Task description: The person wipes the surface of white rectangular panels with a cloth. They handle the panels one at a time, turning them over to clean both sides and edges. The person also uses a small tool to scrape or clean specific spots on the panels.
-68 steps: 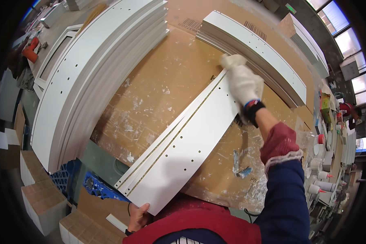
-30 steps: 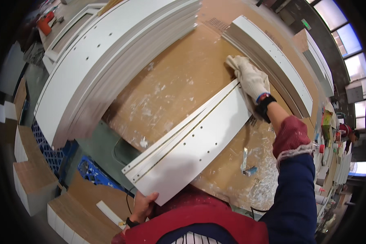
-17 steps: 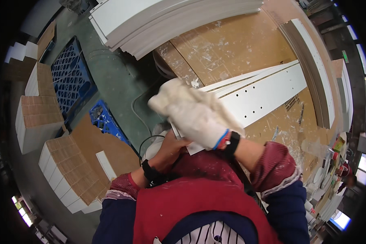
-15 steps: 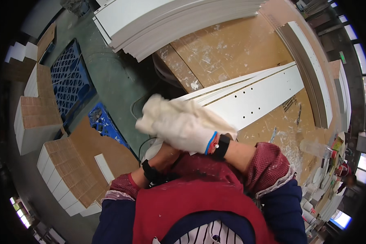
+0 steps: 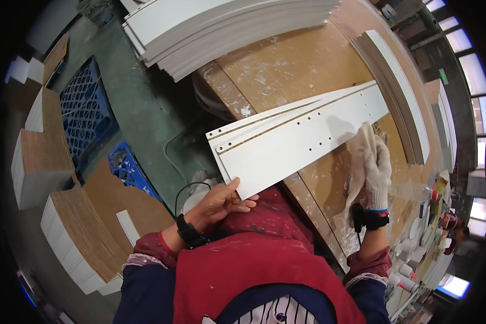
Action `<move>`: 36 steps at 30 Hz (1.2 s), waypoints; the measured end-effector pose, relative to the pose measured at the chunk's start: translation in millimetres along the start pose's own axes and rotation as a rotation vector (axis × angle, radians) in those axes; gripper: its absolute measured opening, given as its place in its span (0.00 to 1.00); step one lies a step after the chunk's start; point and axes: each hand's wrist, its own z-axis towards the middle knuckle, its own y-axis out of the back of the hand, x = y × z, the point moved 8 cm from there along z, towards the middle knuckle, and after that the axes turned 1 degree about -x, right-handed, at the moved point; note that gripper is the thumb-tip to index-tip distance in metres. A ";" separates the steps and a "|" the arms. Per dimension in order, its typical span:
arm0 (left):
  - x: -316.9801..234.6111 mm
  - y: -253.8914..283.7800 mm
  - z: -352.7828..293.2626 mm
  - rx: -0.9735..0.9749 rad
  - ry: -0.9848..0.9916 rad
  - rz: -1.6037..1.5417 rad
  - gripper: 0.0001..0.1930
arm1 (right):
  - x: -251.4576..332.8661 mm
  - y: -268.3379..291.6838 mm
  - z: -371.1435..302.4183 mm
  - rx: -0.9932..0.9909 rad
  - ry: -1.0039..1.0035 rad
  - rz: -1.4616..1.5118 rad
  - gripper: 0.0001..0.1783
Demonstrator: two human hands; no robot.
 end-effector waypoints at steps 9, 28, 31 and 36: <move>7.6 3.6 1.1 0.000 -0.017 -0.180 0.28 | -73.4 124.2 33.3 -0.307 0.239 -0.949 0.24; 6.4 -28.0 18.4 -0.021 -0.080 0.351 0.25 | -68.8 11.9 -42.0 -0.080 -0.025 -1.254 0.18; 10.5 -33.8 18.1 0.012 -0.131 0.312 0.28 | -69.6 8.1 -43.2 -0.092 -0.065 -1.245 0.16; 7.4 -31.4 18.5 0.017 -0.113 0.319 0.30 | -62.9 -0.3 -40.4 0.036 -0.153 -1.139 0.12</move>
